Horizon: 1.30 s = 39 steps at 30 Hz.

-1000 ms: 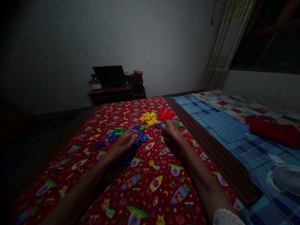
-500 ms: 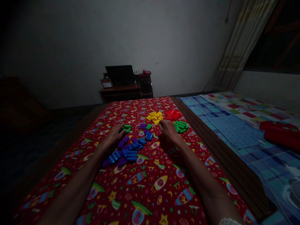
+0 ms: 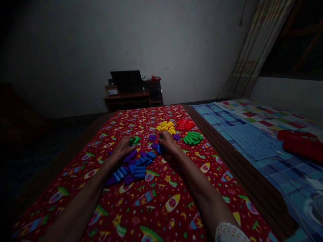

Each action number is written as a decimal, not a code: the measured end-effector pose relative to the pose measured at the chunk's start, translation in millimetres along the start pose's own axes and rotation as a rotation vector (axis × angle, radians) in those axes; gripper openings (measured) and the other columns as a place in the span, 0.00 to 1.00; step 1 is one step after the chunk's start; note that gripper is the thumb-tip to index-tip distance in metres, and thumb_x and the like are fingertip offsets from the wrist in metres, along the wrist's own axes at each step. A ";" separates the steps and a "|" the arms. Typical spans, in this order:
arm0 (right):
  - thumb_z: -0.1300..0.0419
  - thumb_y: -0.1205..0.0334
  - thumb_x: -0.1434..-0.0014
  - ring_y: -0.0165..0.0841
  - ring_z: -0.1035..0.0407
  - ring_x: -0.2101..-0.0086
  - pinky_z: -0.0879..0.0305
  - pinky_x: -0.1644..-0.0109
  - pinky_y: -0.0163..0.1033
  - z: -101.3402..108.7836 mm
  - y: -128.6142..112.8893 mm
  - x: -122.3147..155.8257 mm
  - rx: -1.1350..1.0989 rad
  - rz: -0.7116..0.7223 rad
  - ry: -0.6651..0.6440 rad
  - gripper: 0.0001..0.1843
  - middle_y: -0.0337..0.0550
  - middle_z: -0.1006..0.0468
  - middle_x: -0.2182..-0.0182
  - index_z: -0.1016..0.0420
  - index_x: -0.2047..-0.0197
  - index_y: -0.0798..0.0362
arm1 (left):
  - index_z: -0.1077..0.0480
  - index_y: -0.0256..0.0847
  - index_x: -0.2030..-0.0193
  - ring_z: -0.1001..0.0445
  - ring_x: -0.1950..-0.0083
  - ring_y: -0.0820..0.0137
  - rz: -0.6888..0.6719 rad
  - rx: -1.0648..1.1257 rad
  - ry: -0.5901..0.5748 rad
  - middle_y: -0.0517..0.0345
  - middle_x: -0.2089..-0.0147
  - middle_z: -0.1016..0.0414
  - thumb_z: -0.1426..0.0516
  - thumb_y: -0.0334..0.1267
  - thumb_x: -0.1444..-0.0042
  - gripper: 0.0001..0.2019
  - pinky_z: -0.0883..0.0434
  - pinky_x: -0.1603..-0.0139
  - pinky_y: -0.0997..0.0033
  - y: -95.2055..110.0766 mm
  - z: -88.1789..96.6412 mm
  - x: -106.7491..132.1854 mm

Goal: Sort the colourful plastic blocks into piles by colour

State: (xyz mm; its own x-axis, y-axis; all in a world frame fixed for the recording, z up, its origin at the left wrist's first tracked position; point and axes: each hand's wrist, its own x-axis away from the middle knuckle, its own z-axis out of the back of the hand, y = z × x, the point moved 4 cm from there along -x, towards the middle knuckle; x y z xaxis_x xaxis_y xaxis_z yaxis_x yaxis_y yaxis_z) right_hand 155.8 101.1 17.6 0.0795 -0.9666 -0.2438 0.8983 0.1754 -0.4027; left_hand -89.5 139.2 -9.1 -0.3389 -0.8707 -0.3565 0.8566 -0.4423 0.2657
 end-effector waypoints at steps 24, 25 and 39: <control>0.47 0.59 0.37 0.32 0.28 0.65 0.39 0.62 0.32 49.2 -21.8 8.5 -0.343 0.185 0.058 0.16 0.43 0.19 0.65 0.19 0.58 0.57 | 0.33 0.42 0.57 0.22 0.59 0.64 0.041 0.896 -0.164 0.58 0.62 0.22 0.37 0.45 0.56 0.20 0.25 0.58 0.64 78.6 16.0 9.0; 0.46 0.59 0.37 0.31 0.29 0.66 0.40 0.63 0.31 36.4 -36.0 10.7 -0.383 0.244 0.002 0.16 0.43 0.19 0.65 0.20 0.57 0.57 | 0.33 0.41 0.58 0.22 0.59 0.65 0.013 0.925 -0.200 0.58 0.61 0.22 0.37 0.44 0.57 0.19 0.25 0.57 0.64 83.6 14.5 11.2; 0.41 0.67 0.45 0.33 0.25 0.62 0.37 0.62 0.31 60.5 11.8 3.9 -0.039 0.022 -0.060 0.14 0.46 0.17 0.61 0.18 0.57 0.54 | 0.32 0.42 0.53 0.22 0.55 0.61 -0.081 0.623 -0.253 0.53 0.55 0.21 0.39 0.42 0.54 0.20 0.25 0.53 0.60 79.6 3.5 20.9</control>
State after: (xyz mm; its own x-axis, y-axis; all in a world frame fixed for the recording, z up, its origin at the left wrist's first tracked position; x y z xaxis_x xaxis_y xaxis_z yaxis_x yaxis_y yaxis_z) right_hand 192.9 88.1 65.3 0.1253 -0.9717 -0.2002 0.8789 0.2023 -0.4319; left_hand -29.7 85.1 7.7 -0.5382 -0.8194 -0.1971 0.4659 -0.4841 0.7407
